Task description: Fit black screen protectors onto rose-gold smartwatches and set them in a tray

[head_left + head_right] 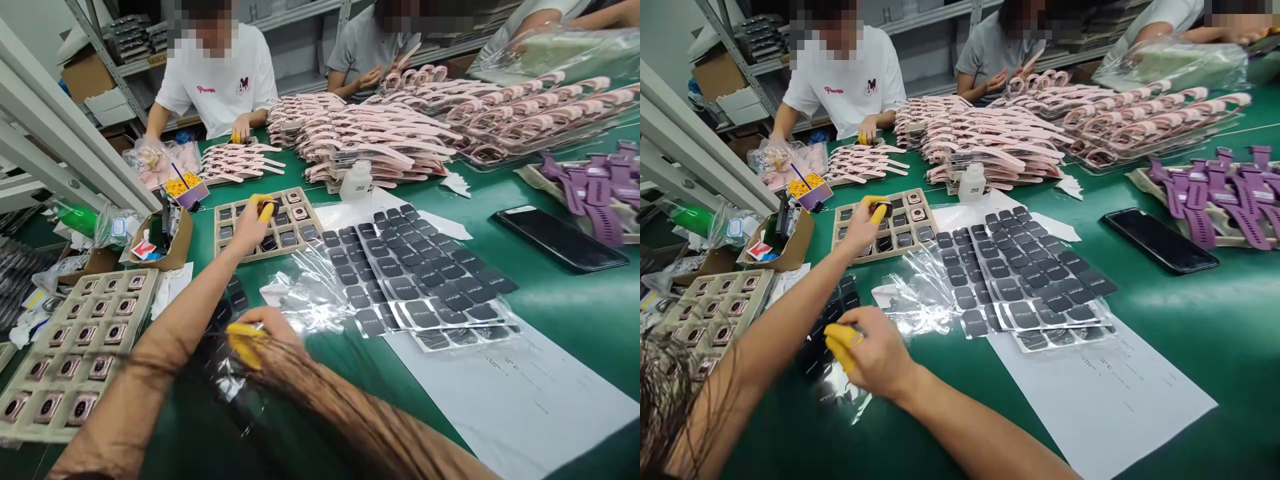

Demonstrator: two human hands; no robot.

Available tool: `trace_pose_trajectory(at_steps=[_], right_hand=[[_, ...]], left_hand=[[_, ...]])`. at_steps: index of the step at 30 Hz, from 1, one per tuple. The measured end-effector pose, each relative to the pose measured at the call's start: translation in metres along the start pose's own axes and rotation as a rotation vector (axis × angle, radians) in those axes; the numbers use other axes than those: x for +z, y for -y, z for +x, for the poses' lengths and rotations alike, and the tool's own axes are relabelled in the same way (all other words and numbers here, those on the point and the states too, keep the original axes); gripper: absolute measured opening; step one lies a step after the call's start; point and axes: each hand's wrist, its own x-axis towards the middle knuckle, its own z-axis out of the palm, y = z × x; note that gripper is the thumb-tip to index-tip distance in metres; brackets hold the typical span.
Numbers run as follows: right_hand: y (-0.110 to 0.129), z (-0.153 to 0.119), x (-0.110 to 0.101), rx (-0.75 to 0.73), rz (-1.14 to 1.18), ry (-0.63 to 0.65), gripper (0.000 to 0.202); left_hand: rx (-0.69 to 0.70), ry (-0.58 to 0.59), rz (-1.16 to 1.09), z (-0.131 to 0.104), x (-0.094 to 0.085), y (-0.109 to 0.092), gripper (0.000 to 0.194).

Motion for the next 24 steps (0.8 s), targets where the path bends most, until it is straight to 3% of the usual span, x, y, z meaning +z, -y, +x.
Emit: trace_pose_trajectory(at_steps=[2,4,6,8,12,16,18,21,24], right_hand=[[-0.007,0.003,-0.006,0.15,0.0,-0.228,0.037],[-0.013,0.005,-0.009,0.332,0.093,-0.378,0.033],[-0.018,0.005,-0.007,0.458,0.273,-0.33,0.03],[-0.02,0.003,-0.001,0.547,0.439,-0.231,0.028],[-0.007,0.001,0.001,0.693,0.701,-0.205,0.043],[0.015,0.012,-0.017,0.761,1.086,-0.173,0.053],[0.022,0.019,-0.029,0.801,1.188,-0.172,0.054],[0.014,0.028,-0.048,0.831,1.082,-0.226,0.055],[-0.016,0.031,-0.076,0.772,0.522,-0.272,0.042]], left_hand=[[-0.054,-0.031,-0.172,-0.067,-0.007,0.001,0.031],[-0.208,-0.07,-0.766,-0.132,-0.013,0.003,0.036],[-0.348,-0.125,-1.052,-0.183,-0.018,0.003,0.046],[-0.454,-0.177,-1.17,-0.214,-0.021,0.003,0.049],[-0.564,-0.168,-1.3,-0.228,-0.023,-0.001,0.048],[-0.583,0.01,-1.494,-0.225,-0.028,-0.009,0.049],[-0.57,-0.001,-1.525,-0.224,-0.031,-0.012,0.045],[-0.598,-0.087,-1.44,-0.222,-0.039,-0.008,0.035],[-0.685,-0.061,-1.29,-0.221,-0.048,0.002,0.024]])
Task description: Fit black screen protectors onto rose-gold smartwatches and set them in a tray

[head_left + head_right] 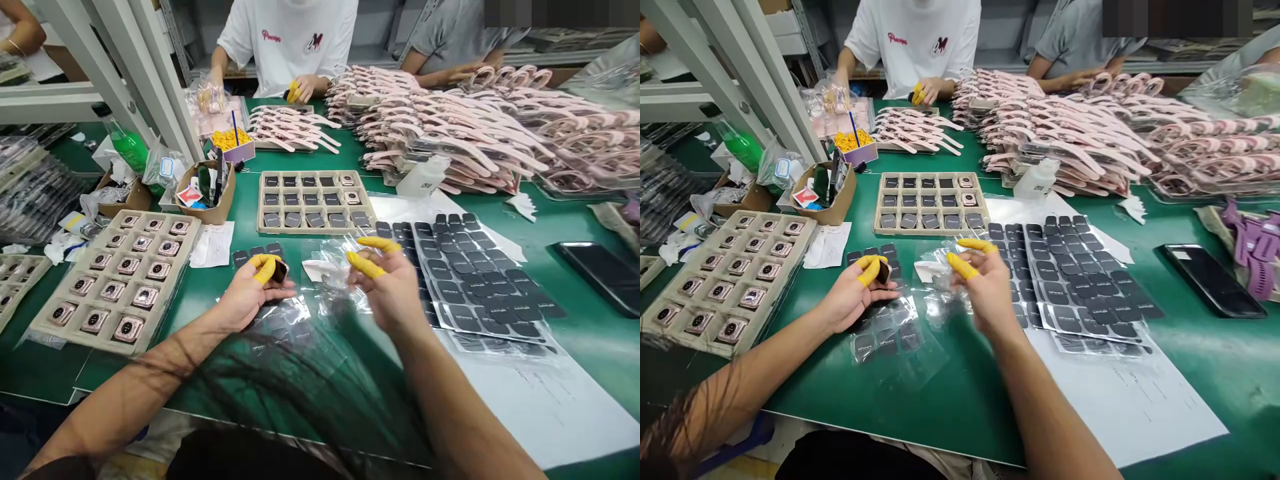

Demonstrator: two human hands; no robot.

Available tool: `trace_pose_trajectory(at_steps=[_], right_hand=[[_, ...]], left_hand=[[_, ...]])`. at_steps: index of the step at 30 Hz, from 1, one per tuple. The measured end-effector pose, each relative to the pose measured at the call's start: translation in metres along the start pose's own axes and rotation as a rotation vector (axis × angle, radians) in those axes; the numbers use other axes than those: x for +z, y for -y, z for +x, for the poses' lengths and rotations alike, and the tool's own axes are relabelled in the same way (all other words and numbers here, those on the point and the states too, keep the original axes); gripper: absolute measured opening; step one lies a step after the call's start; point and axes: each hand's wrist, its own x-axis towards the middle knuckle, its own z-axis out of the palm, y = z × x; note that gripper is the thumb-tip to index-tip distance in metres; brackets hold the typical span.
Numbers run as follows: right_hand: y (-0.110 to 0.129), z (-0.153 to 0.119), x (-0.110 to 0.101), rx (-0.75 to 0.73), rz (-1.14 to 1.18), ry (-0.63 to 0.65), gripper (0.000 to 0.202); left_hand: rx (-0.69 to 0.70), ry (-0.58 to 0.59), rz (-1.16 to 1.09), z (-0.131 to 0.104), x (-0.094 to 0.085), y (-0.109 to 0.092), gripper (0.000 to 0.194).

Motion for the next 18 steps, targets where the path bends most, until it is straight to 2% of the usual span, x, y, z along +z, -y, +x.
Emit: trace_pose_trajectory(at_steps=[3,4,6,9,12,18], right_hand=[[-0.011,0.022,-0.033,-0.146,-0.857,-0.12,0.021],[-0.016,0.026,-0.038,-0.209,-1.051,-0.151,0.018],[-0.028,0.028,-0.038,-0.385,-1.223,-0.167,0.022],[-0.044,0.024,-0.018,-0.624,-1.21,-0.025,0.027],[-0.05,0.015,0.002,-0.727,-1.166,0.137,0.018],[-0.04,-0.005,0.029,-0.88,-0.731,0.356,0.01]], left_hand=[[-0.037,-0.014,0.115,0.004,-0.009,-0.002,0.023],[-0.035,-0.003,0.148,0.005,-0.011,-0.001,0.024],[-0.021,0.035,0.213,0.007,-0.012,0.001,0.029],[0.001,0.082,0.293,0.008,-0.013,0.004,0.05],[0.029,0.075,0.373,0.008,-0.016,0.006,0.066],[0.094,0.109,0.56,0.013,-0.026,0.012,0.069]])
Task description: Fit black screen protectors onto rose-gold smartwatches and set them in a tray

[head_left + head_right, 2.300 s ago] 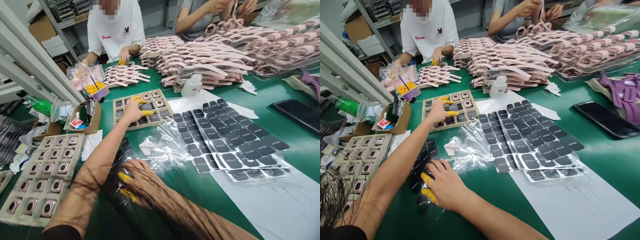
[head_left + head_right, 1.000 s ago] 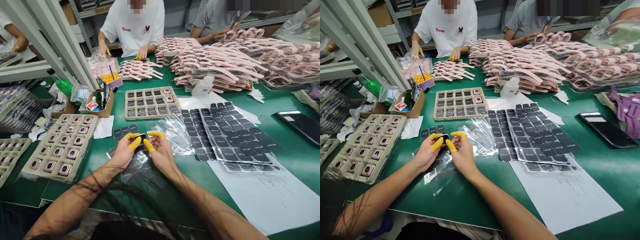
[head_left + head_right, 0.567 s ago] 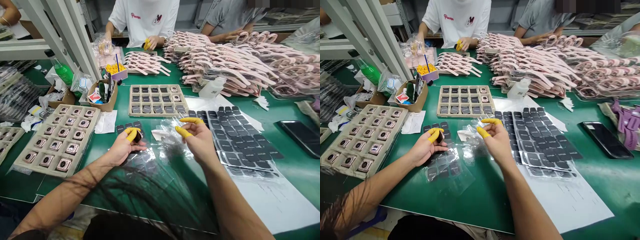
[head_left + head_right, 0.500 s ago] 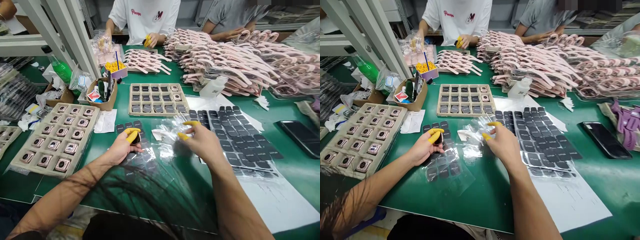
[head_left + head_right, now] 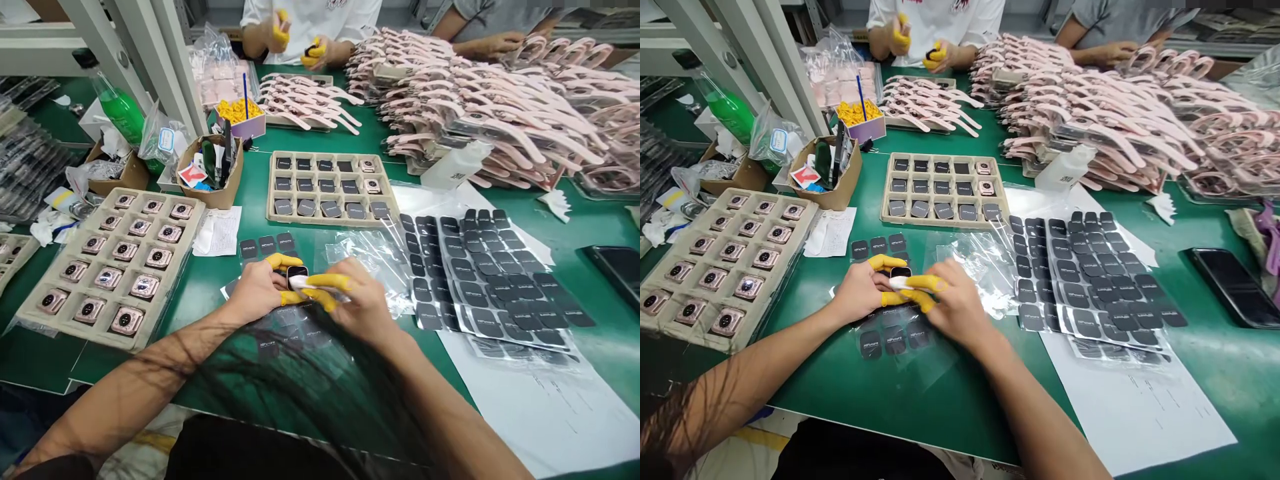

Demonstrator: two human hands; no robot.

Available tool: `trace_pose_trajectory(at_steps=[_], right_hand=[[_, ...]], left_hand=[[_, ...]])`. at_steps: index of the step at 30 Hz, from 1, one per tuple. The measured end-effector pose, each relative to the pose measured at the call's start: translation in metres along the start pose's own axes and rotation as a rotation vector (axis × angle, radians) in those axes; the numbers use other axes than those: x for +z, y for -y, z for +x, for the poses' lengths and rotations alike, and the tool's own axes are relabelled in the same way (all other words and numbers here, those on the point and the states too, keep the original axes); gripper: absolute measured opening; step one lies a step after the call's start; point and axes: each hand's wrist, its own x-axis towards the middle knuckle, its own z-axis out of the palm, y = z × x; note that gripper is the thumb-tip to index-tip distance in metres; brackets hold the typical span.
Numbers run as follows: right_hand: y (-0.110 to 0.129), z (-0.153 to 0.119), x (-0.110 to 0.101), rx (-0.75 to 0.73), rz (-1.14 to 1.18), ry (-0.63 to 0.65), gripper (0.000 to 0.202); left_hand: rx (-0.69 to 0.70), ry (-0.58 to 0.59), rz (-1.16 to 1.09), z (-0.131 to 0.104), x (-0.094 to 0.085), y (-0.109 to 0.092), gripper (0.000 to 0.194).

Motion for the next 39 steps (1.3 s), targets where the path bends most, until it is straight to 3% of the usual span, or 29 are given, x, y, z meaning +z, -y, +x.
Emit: trace_pose_trajectory(at_steps=[6,11,16,19,22,24,26,28,31,35,39], right_hand=[[0.011,0.0,0.01,0.079,-0.066,-0.108,0.006],[0.005,-0.002,0.017,0.125,0.054,-0.047,0.005],[-0.015,-0.001,0.0,0.327,-0.161,-0.174,0.023],[-0.001,-0.001,0.0,0.258,-0.122,-0.224,0.016],[0.014,0.001,0.015,0.137,-0.059,-0.116,0.007],[0.01,0.002,0.017,0.156,-0.122,-0.054,0.011],[-0.003,-0.001,0.008,0.241,-0.302,-0.057,0.017],[-0.016,-0.004,-0.007,0.271,-0.452,-0.076,0.018],[-0.017,-0.008,-0.02,0.162,-0.32,-0.079,0.016],[0.0,-0.007,-0.011,0.016,0.0,0.256,0.029],[0.004,-0.008,-0.003,0.038,-0.019,0.251,0.028]], left_hand=[[-0.013,0.021,0.064,0.002,0.0,0.0,0.059],[-0.009,0.013,0.057,0.001,0.001,-0.002,0.06],[-0.019,-0.034,-0.019,0.002,0.004,-0.006,0.061],[-0.042,-0.007,-0.008,0.003,0.004,-0.007,0.062],[-0.012,0.046,-0.004,0.005,0.002,-0.002,0.059],[0.004,0.049,-0.019,0.008,0.0,0.001,0.056],[-0.013,0.088,-0.059,0.011,-0.001,0.002,0.058],[-0.039,0.2,-0.159,0.014,-0.002,0.0,0.063],[-0.05,0.322,-0.365,0.018,-0.005,-0.003,0.067],[0.0,0.153,-0.546,0.021,-0.007,-0.002,0.068],[0.025,0.071,-0.512,0.023,-0.005,0.002,0.065]])
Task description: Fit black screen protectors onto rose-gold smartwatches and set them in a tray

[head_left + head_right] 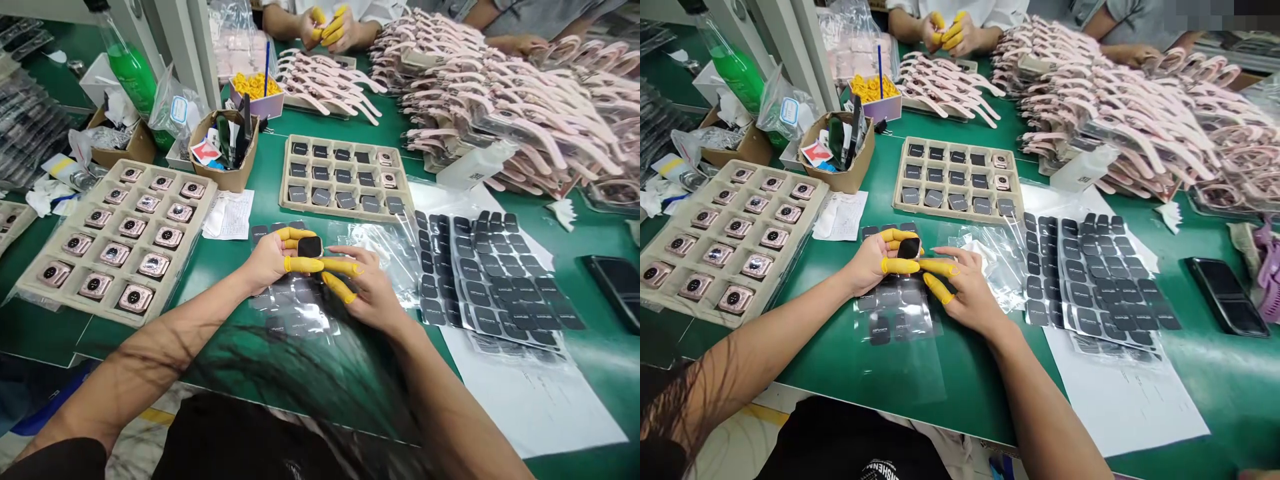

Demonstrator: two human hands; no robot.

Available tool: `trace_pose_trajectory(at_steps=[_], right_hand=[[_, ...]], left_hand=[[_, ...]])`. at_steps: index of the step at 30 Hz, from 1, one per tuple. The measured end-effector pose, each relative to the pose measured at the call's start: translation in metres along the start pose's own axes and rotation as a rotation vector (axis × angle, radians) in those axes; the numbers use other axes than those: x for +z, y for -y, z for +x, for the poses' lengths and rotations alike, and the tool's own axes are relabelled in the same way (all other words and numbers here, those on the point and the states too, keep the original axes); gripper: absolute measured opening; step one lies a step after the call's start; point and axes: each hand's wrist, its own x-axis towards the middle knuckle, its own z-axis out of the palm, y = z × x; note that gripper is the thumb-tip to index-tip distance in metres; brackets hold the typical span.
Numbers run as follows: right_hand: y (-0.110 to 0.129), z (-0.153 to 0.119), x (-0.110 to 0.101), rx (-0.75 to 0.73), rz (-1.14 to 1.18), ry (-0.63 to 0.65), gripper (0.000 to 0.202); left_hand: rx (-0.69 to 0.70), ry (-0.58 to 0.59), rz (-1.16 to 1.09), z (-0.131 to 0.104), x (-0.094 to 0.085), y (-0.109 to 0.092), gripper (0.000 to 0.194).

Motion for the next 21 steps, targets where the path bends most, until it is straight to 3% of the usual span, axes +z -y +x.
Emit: trace_pose_trajectory(at_steps=[6,9,12,17,21], right_hand=[[-0.008,0.0,0.015,0.116,-0.104,0.057,0.033],[-0.009,0.006,0.023,0.258,-0.063,-0.001,0.03],[-0.007,0.013,0.022,0.359,0.018,0.021,0.024],[-0.004,0.013,0.017,0.36,0.118,0.051,0.02],[-0.004,0.011,0.022,0.339,0.206,-0.043,0.014]], left_hand=[[0.092,-0.076,0.134,-0.004,0.003,0.005,0.075],[0.112,-0.099,0.141,-0.007,0.005,0.005,0.076],[0.101,-0.103,0.129,-0.009,0.007,0.003,0.076],[0.074,-0.11,0.121,-0.012,0.009,-0.005,0.08],[0.036,-0.126,0.119,-0.01,0.007,-0.008,0.08]])
